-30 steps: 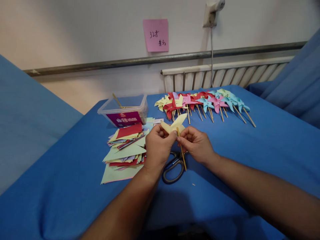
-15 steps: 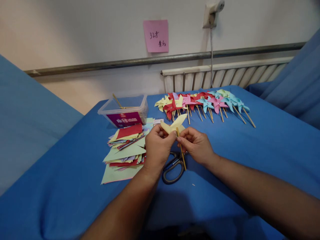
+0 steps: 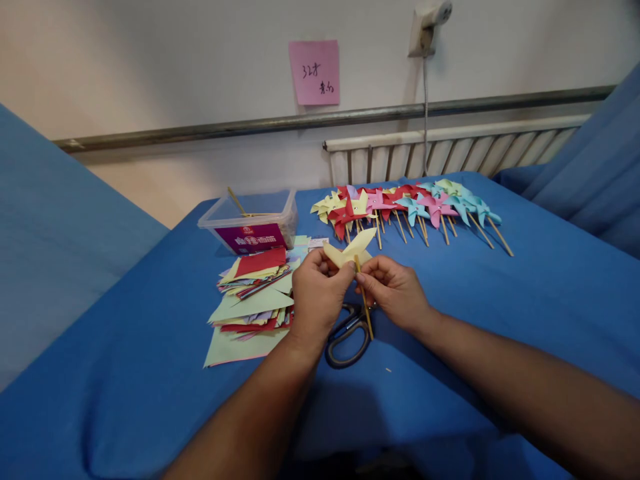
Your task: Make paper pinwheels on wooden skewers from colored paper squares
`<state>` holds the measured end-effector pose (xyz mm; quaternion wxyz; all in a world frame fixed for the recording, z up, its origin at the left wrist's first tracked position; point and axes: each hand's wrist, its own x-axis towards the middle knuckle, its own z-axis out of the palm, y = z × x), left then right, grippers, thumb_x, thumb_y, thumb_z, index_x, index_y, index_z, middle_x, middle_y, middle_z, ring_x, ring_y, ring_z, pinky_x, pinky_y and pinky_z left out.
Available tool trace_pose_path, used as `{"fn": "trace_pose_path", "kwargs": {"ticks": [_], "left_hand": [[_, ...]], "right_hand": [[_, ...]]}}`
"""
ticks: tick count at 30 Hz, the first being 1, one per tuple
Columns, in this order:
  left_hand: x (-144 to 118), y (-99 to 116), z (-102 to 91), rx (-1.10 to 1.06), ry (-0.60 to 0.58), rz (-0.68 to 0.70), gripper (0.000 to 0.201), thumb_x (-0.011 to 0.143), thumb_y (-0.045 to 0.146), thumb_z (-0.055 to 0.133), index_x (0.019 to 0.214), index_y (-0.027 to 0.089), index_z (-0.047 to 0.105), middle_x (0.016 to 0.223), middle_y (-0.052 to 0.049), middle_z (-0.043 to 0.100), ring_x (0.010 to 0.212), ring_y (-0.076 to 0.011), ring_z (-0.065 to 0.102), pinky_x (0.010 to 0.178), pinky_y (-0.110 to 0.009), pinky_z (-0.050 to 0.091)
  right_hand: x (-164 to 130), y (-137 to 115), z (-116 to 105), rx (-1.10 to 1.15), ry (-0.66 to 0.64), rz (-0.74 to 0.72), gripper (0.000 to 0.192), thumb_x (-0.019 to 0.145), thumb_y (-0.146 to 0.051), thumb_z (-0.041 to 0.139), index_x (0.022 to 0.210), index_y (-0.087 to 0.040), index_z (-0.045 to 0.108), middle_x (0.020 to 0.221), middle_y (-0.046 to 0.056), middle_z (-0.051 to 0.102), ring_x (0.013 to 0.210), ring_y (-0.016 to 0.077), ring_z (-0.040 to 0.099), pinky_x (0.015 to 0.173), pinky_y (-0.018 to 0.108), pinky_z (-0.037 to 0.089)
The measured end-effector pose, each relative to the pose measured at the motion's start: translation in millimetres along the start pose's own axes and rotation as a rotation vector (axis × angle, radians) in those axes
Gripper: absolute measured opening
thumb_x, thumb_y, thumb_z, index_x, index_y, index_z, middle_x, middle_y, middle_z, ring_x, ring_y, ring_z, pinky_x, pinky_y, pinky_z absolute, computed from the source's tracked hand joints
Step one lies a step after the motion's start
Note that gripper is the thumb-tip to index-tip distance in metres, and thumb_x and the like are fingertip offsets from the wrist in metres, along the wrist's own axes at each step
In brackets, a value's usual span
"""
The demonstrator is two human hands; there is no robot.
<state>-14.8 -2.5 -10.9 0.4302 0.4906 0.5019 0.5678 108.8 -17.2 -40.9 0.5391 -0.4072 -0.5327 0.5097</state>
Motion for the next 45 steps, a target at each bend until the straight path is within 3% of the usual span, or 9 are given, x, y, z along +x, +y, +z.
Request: {"fn": "trace_pose_path", "kwargs": {"ticks": [9, 18, 23, 28, 30, 40, 45], "left_hand": [[-1.4, 2.1, 0.5, 0.015, 0.021, 0.021, 0.024, 0.058, 0.023, 0.074, 0.077, 0.015, 0.061, 0.069, 0.0, 0.067, 0.061, -0.0136, 0.062, 0.056, -0.022, 0.045], [4.6, -0.3, -2.7, -0.034, 0.059, 0.001, 0.027, 0.058, 0.026, 0.076, 0.078, 0.015, 0.061, 0.068, -0.001, 0.068, 0.06, -0.0142, 0.062, 0.057, -0.024, 0.047], [8.5, -4.7, -2.2, -0.187, 0.082, -0.115, 0.036, 0.053, 0.026, 0.079, 0.083, 0.013, 0.064, 0.073, -0.004, 0.071, 0.059, -0.0153, 0.063, 0.058, -0.026, 0.048], [7.4, -7.1, 0.3, -0.305, 0.104, -0.179, 0.04, 0.052, 0.027, 0.08, 0.086, 0.012, 0.065, 0.075, -0.004, 0.071, 0.061, -0.0159, 0.064, 0.062, -0.028, 0.05], [6.7, -6.6, 0.5, -0.341, 0.12, -0.189, 0.039, 0.051, 0.027, 0.081, 0.084, 0.012, 0.065, 0.073, -0.003, 0.071, 0.06, -0.0155, 0.064, 0.062, -0.028, 0.05], [6.4, -1.9, -1.7, -0.458, 0.131, -0.293, 0.028, 0.054, 0.022, 0.079, 0.076, 0.014, 0.063, 0.063, 0.0, 0.066, 0.052, -0.0118, 0.058, 0.055, -0.024, 0.046], [7.0, -1.5, -2.1, -0.457, 0.124, -0.264, 0.03, 0.055, 0.021, 0.078, 0.08, 0.014, 0.064, 0.065, -0.001, 0.067, 0.052, -0.0116, 0.059, 0.056, -0.024, 0.047]], "right_hand": [[-0.5, 0.4, -0.3, -0.005, 0.001, -0.003, 0.025, 0.077, -0.041, 0.066, 0.075, -0.02, 0.053, 0.058, -0.005, 0.059, 0.043, 0.0074, 0.05, 0.04, 0.02, 0.039], [1.3, -9.9, -4.1, 0.142, -0.038, 0.029, 0.025, 0.073, -0.039, 0.071, 0.081, -0.02, 0.056, 0.064, -0.004, 0.063, 0.045, 0.0077, 0.056, 0.044, 0.021, 0.046], [2.9, -19.3, -13.2, 0.282, 0.104, -0.085, 0.02, 0.081, -0.038, 0.065, 0.081, -0.021, 0.054, 0.062, -0.005, 0.059, 0.053, 0.0087, 0.058, 0.053, 0.022, 0.05], [-0.8, -24.9, -11.6, 0.32, 0.199, -0.15, 0.019, 0.085, -0.039, 0.061, 0.087, -0.022, 0.053, 0.056, -0.008, 0.05, 0.044, 0.0067, 0.052, 0.045, 0.019, 0.044], [-4.5, -23.1, -7.8, 0.325, 0.141, -0.102, 0.019, 0.086, -0.039, 0.06, 0.089, -0.022, 0.053, 0.056, -0.008, 0.052, 0.042, 0.0068, 0.052, 0.043, 0.019, 0.044], [-14.1, -7.6, -3.2, 0.439, -0.439, 0.09, 0.017, 0.086, -0.031, 0.061, 0.096, -0.019, 0.063, 0.071, 0.0, 0.068, 0.051, 0.0101, 0.063, 0.048, 0.021, 0.049], [-13.8, -14.2, -5.7, 0.493, -0.652, 0.271, 0.036, 0.084, -0.046, 0.059, 0.09, -0.012, 0.067, 0.075, 0.008, 0.071, 0.057, 0.0147, 0.066, 0.056, 0.027, 0.053]]}}
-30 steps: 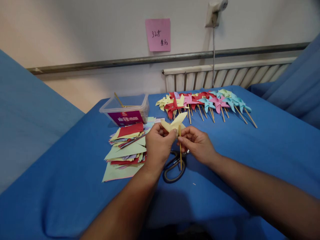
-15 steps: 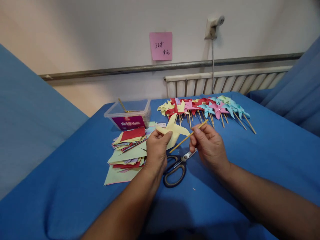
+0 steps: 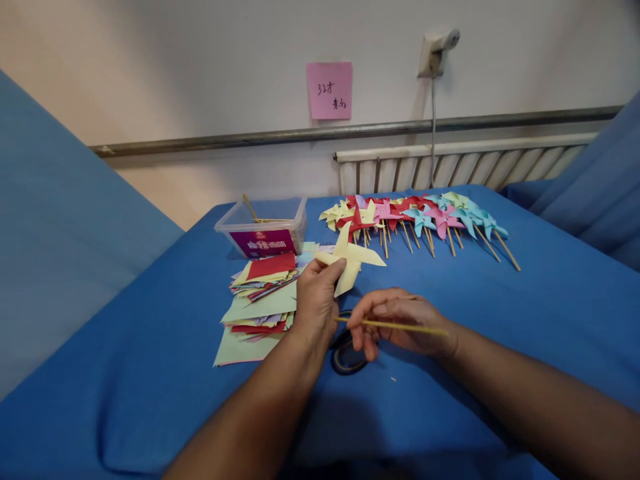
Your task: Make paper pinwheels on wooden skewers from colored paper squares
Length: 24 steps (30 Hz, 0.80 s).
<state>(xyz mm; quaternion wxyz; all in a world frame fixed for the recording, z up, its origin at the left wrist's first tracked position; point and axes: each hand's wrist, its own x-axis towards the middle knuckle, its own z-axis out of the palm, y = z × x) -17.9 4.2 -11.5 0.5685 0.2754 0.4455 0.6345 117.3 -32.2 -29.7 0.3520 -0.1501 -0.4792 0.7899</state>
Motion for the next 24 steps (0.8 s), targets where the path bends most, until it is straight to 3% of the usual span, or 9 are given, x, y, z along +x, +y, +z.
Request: {"fn": "trace_pose_path", "kwargs": {"ticks": [2, 5, 8, 11, 13, 17, 20, 24], "left_hand": [[1.1, 0.7, -0.5, 0.003, -0.004, 0.024, 0.032, 0.055, 0.022, 0.078, 0.082, 0.013, 0.064, 0.067, -0.002, 0.068, 0.054, -0.0125, 0.06, 0.056, -0.024, 0.047], [3.5, 1.3, -2.0, 0.019, 0.018, 0.036, 0.034, 0.054, 0.023, 0.079, 0.083, 0.013, 0.064, 0.066, -0.002, 0.068, 0.054, -0.0135, 0.06, 0.056, -0.025, 0.048], [4.5, 0.5, -2.9, 0.038, 0.036, 0.062, 0.033, 0.053, 0.023, 0.079, 0.08, 0.013, 0.064, 0.065, -0.001, 0.067, 0.054, -0.0128, 0.059, 0.058, -0.025, 0.047], [3.6, -2.1, -2.6, 0.083, 0.027, 0.101, 0.03, 0.053, 0.022, 0.078, 0.077, 0.013, 0.064, 0.066, -0.001, 0.068, 0.055, -0.012, 0.06, 0.058, -0.024, 0.047], [2.9, -4.8, -2.4, 0.126, 0.017, 0.109, 0.029, 0.054, 0.022, 0.078, 0.077, 0.013, 0.064, 0.067, -0.002, 0.068, 0.054, -0.0118, 0.059, 0.057, -0.024, 0.046], [3.0, -10.9, -3.9, 0.207, -0.009, 0.115, 0.03, 0.055, 0.025, 0.078, 0.078, 0.013, 0.062, 0.068, -0.002, 0.068, 0.052, -0.0119, 0.058, 0.055, -0.024, 0.045], [2.5, -14.0, -5.0, 0.251, -0.045, 0.142, 0.029, 0.058, 0.026, 0.077, 0.078, 0.013, 0.061, 0.069, -0.003, 0.069, 0.057, -0.0135, 0.06, 0.057, -0.025, 0.045], [0.1, -13.8, -3.0, 0.257, -0.072, 0.15, 0.029, 0.059, 0.026, 0.077, 0.079, 0.014, 0.06, 0.072, -0.004, 0.069, 0.06, -0.0143, 0.062, 0.059, -0.026, 0.047]], "right_hand": [[-0.7, -0.1, 0.4, -0.06, 0.01, 0.037, 0.04, 0.084, -0.05, 0.058, 0.085, -0.012, 0.067, 0.071, 0.008, 0.07, 0.055, 0.0134, 0.065, 0.054, 0.025, 0.051], [-1.4, 3.8, 1.6, -0.222, 0.09, 0.003, 0.026, 0.08, -0.04, 0.067, 0.082, -0.014, 0.064, 0.066, 0.002, 0.068, 0.048, 0.0088, 0.061, 0.048, 0.019, 0.047], [-0.4, 7.6, 3.3, -0.309, 0.167, -0.109, 0.022, 0.084, -0.035, 0.063, 0.097, -0.019, 0.06, 0.07, -0.001, 0.068, 0.048, 0.0077, 0.059, 0.048, 0.02, 0.047], [3.6, 7.8, 2.1, -0.348, 0.318, -0.216, 0.035, 0.087, -0.033, 0.059, 0.118, -0.022, 0.049, 0.075, -0.002, 0.068, 0.05, 0.0079, 0.06, 0.051, 0.022, 0.047], [7.4, 6.5, -0.8, -0.358, 0.435, -0.232, 0.041, 0.085, -0.034, 0.06, 0.12, -0.023, 0.043, 0.075, -0.003, 0.068, 0.049, 0.0084, 0.059, 0.05, 0.022, 0.047], [14.2, 4.9, -5.9, -0.335, 0.591, -0.196, 0.031, 0.08, -0.043, 0.063, 0.093, -0.019, 0.05, 0.067, -0.002, 0.068, 0.047, 0.0098, 0.06, 0.046, 0.021, 0.045], [16.9, 5.7, -7.3, -0.289, 0.593, -0.105, 0.035, 0.076, -0.051, 0.065, 0.08, -0.018, 0.051, 0.064, 0.0, 0.068, 0.048, 0.0117, 0.062, 0.045, 0.022, 0.045], [18.3, 7.3, -10.0, -0.257, 0.572, -0.039, 0.04, 0.073, -0.055, 0.066, 0.077, -0.017, 0.053, 0.063, 0.001, 0.068, 0.048, 0.0123, 0.063, 0.045, 0.022, 0.046]]}}
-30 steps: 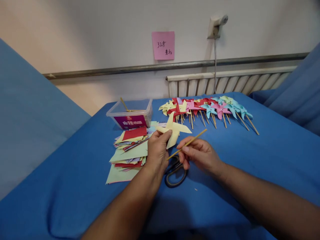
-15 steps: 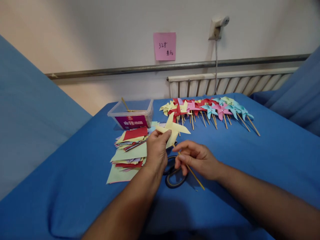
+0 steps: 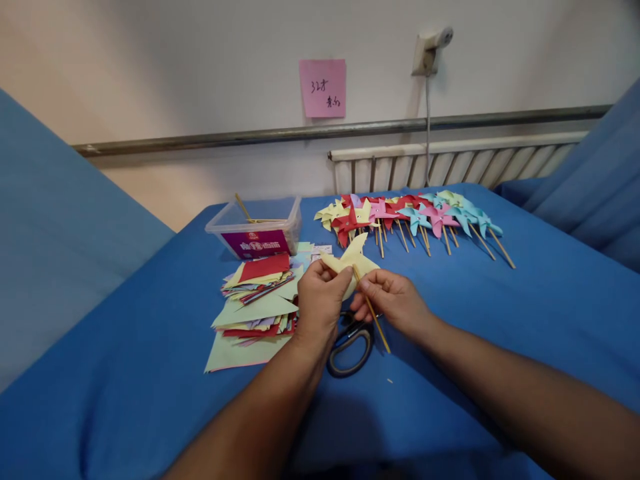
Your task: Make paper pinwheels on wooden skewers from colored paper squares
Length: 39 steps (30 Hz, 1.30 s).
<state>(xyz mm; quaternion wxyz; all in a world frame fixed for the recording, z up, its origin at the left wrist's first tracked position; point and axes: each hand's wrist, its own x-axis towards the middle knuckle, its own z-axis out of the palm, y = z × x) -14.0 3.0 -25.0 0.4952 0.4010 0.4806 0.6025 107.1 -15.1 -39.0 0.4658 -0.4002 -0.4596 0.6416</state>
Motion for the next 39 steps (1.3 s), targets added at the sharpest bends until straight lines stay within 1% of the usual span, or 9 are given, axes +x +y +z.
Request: {"fn": "trace_pose_path", "kwargs": {"ticks": [6, 12, 20, 27, 34, 39], "left_hand": [[-2.1, 4.4, 3.0, -0.002, -0.008, -0.021, 0.029, 0.059, 0.024, 0.076, 0.081, 0.014, 0.061, 0.073, -0.004, 0.07, 0.059, -0.0135, 0.062, 0.059, -0.026, 0.047], [-4.4, 6.0, 3.9, 0.073, -0.003, 0.046, 0.024, 0.059, 0.023, 0.076, 0.075, 0.015, 0.06, 0.062, 0.001, 0.064, 0.053, -0.0102, 0.056, 0.052, -0.021, 0.042], [-3.8, 4.7, 3.7, 0.112, -0.004, 0.056, 0.024, 0.06, 0.024, 0.075, 0.075, 0.015, 0.059, 0.065, -0.001, 0.066, 0.057, -0.012, 0.06, 0.054, -0.022, 0.044], [-4.4, 2.8, 4.0, 0.119, -0.022, 0.072, 0.026, 0.06, 0.024, 0.075, 0.081, 0.014, 0.062, 0.07, -0.003, 0.068, 0.061, -0.0133, 0.061, 0.057, -0.023, 0.046], [-5.5, 4.8, 5.0, 0.135, -0.011, 0.082, 0.024, 0.06, 0.023, 0.075, 0.077, 0.015, 0.061, 0.066, -0.001, 0.067, 0.057, -0.013, 0.06, 0.053, -0.022, 0.045], [-5.2, 4.0, 4.5, 0.15, -0.018, 0.089, 0.023, 0.06, 0.024, 0.074, 0.077, 0.015, 0.061, 0.068, -0.002, 0.067, 0.059, -0.0136, 0.061, 0.055, -0.022, 0.046]], "right_hand": [[2.2, 1.7, -1.9, 0.016, 0.022, -0.02, 0.04, 0.071, -0.055, 0.067, 0.076, -0.017, 0.055, 0.063, 0.001, 0.069, 0.047, 0.0111, 0.062, 0.044, 0.021, 0.044], [0.3, -0.5, -1.3, 0.011, 0.041, -0.041, 0.041, 0.072, -0.056, 0.067, 0.075, -0.017, 0.055, 0.063, 0.0, 0.069, 0.047, 0.011, 0.062, 0.044, 0.022, 0.045], [0.4, 2.4, -2.7, 0.001, 0.037, -0.086, 0.037, 0.075, -0.052, 0.067, 0.076, -0.018, 0.055, 0.064, -0.001, 0.069, 0.047, 0.0105, 0.061, 0.047, 0.023, 0.046], [1.0, 5.7, -3.9, 0.01, 0.037, -0.094, 0.035, 0.075, -0.05, 0.068, 0.079, -0.018, 0.055, 0.066, -0.001, 0.069, 0.05, 0.0115, 0.063, 0.05, 0.023, 0.048], [0.5, 5.6, -3.0, 0.006, 0.048, -0.098, 0.033, 0.074, -0.049, 0.069, 0.078, -0.019, 0.054, 0.066, -0.001, 0.07, 0.05, 0.0118, 0.064, 0.047, 0.022, 0.047], [-0.2, 4.8, -2.5, -0.012, 0.062, -0.103, 0.033, 0.073, -0.048, 0.069, 0.078, -0.02, 0.053, 0.064, -0.001, 0.069, 0.05, 0.0123, 0.064, 0.046, 0.022, 0.046]]}}
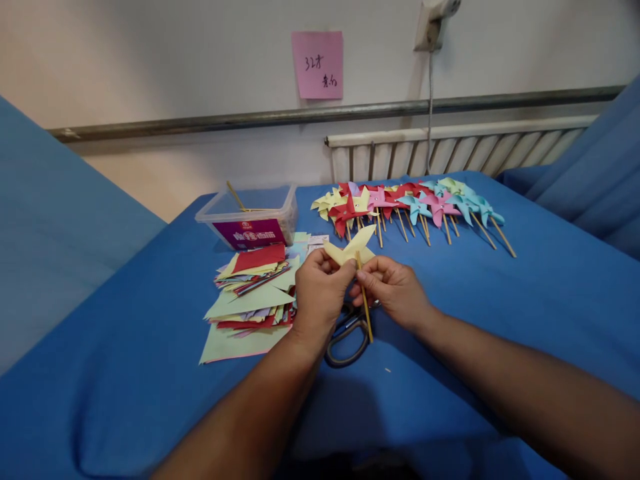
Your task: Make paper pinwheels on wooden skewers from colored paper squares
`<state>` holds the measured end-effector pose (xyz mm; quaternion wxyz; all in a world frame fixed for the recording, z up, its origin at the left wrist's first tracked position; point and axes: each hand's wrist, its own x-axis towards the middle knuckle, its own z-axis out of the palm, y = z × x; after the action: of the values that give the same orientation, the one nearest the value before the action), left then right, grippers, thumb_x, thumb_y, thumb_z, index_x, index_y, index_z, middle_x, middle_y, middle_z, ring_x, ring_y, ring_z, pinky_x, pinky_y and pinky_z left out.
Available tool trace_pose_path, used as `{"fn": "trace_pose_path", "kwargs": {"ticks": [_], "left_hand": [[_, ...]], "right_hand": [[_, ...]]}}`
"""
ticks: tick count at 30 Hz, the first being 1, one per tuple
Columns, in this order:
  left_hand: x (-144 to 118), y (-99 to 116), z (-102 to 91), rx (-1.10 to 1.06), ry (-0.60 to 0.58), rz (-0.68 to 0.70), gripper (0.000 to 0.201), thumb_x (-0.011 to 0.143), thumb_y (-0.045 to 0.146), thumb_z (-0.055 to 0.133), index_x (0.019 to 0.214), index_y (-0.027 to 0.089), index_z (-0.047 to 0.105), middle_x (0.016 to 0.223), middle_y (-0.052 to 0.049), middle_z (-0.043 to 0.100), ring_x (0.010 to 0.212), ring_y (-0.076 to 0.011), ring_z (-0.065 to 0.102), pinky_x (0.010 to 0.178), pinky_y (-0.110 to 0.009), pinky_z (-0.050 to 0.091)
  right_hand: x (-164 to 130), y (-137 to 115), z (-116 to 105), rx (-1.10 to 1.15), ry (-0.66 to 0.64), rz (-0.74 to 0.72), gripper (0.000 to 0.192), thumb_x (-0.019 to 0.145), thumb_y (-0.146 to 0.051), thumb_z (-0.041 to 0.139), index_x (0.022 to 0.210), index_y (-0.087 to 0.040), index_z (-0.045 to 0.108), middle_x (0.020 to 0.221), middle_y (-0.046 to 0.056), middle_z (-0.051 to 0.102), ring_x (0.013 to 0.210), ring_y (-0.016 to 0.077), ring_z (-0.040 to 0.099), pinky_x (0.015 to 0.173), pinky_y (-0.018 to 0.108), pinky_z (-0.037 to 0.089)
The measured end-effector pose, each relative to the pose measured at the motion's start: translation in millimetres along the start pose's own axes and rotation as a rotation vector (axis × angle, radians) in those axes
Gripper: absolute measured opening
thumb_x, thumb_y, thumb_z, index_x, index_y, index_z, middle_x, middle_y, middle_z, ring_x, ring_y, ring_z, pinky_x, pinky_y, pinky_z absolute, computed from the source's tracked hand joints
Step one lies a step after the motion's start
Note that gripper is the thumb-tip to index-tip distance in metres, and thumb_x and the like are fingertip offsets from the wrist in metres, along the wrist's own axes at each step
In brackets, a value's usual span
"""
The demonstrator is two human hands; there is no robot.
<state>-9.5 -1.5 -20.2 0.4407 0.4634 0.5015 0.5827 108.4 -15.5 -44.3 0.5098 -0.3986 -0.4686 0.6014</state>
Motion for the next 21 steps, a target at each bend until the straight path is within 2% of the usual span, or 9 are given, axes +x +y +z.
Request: {"fn": "trace_pose_path", "kwargs": {"ticks": [11, 21], "left_hand": [[-0.3, 3.8, 0.0, -0.022, 0.002, -0.009, 0.026, 0.059, 0.022, 0.074, 0.079, 0.015, 0.06, 0.07, -0.002, 0.068, 0.061, -0.0142, 0.062, 0.058, -0.023, 0.046], [-0.6, 5.6, -0.1, -0.014, 0.005, 0.004, 0.022, 0.059, 0.021, 0.074, 0.076, 0.015, 0.06, 0.067, -0.002, 0.068, 0.058, -0.0135, 0.061, 0.055, -0.022, 0.045]], "right_hand": [[0.1, -4.0, 0.6, -0.008, 0.025, 0.01, 0.037, 0.068, -0.05, 0.072, 0.073, -0.019, 0.053, 0.057, -0.003, 0.067, 0.047, 0.0121, 0.063, 0.044, 0.022, 0.046], [0.3, -2.6, 0.3, -0.004, 0.028, -0.022, 0.035, 0.069, -0.05, 0.072, 0.074, -0.02, 0.055, 0.06, -0.002, 0.068, 0.049, 0.0122, 0.063, 0.047, 0.023, 0.048]]}}
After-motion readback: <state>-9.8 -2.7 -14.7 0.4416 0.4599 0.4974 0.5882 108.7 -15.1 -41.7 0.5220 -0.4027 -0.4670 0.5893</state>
